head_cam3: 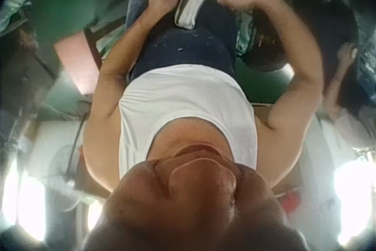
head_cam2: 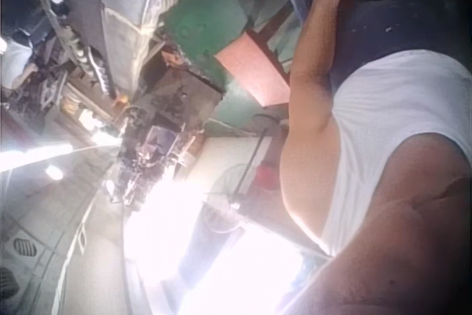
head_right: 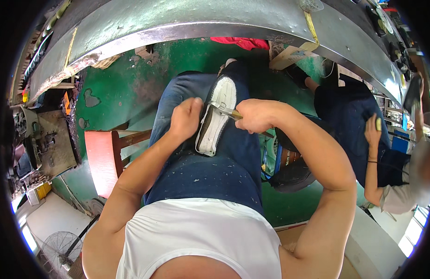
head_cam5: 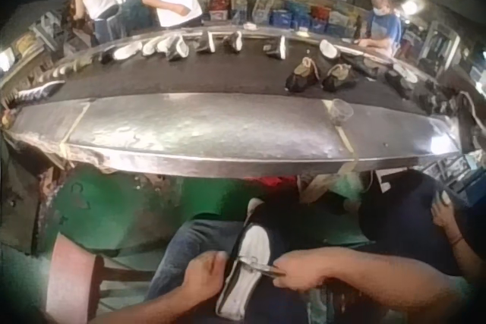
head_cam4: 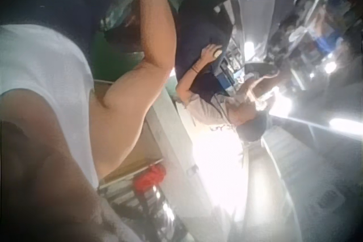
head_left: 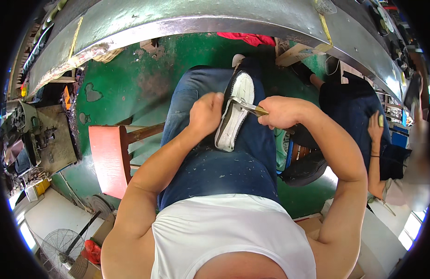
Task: Using specialized pliers to pull and stretch the material over a shoe last and secure it.
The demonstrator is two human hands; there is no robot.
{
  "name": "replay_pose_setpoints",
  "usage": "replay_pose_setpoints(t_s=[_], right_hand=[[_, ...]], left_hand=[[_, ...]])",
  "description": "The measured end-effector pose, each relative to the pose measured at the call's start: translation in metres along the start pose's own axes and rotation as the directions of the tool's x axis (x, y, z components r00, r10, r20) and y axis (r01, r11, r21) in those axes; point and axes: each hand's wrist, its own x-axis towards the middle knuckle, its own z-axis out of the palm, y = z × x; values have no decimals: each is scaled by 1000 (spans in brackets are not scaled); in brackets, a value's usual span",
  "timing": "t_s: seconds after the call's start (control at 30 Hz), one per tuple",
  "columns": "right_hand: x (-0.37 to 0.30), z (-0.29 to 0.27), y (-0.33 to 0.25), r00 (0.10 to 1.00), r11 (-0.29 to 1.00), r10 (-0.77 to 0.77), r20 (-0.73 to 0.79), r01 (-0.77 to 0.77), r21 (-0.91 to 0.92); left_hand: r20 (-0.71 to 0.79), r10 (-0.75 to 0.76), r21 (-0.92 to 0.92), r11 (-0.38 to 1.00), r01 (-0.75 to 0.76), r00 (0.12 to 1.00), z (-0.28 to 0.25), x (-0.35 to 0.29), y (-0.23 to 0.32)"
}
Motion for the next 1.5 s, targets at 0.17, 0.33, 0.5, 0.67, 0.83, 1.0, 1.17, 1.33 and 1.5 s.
replay_pose_setpoints(t_s=[0.17, 0.33, 0.5, 0.67, 0.83, 1.0, 1.17, 1.33, 1.5], right_hand=[[25, 24, 15, 977, 955, -114, -180, 58, -290], [37, 81, 20, 885, 988, -93, -455, 139, 67], [38, 99, 5, 876, 973, 28, -482, 87, 215], [58, 135, 16, 857, 819, 114, -502, 205, 536], [74, 131, 68, 969, 182, -131, -208, 230, 956], [34, 89, 94, 976, 289, -210, -49, 110, 951], [9, 59, 50, 914, 834, -2, -406, 225, 504], [53, 56, 51, 790, 988, -51, -611, 129, 83], [3, 75, 52, 876, 905, 29, -482, 181, 384]], left_hand=[[533, -259, -813, 107, 572, 806, 42, -7, -37], [514, -109, -850, 72, 522, 851, 26, -8, -35], [476, -214, -828, 216, 517, 853, 32, -3, -40], [455, -265, -816, 259, 517, 850, 29, 1, -27], [441, -297, -814, 266, 517, 847, 32, 4, -20], [450, -324, -726, 410, 552, 832, 29, 14, -12], [425, -432, -550, 575, 606, 795, 15, 15, 8], [483, -434, -384, 675, 630, 760, 19, 22, 10], [675, -405, -305, 608, 733, 617, -9, 35, 10]])
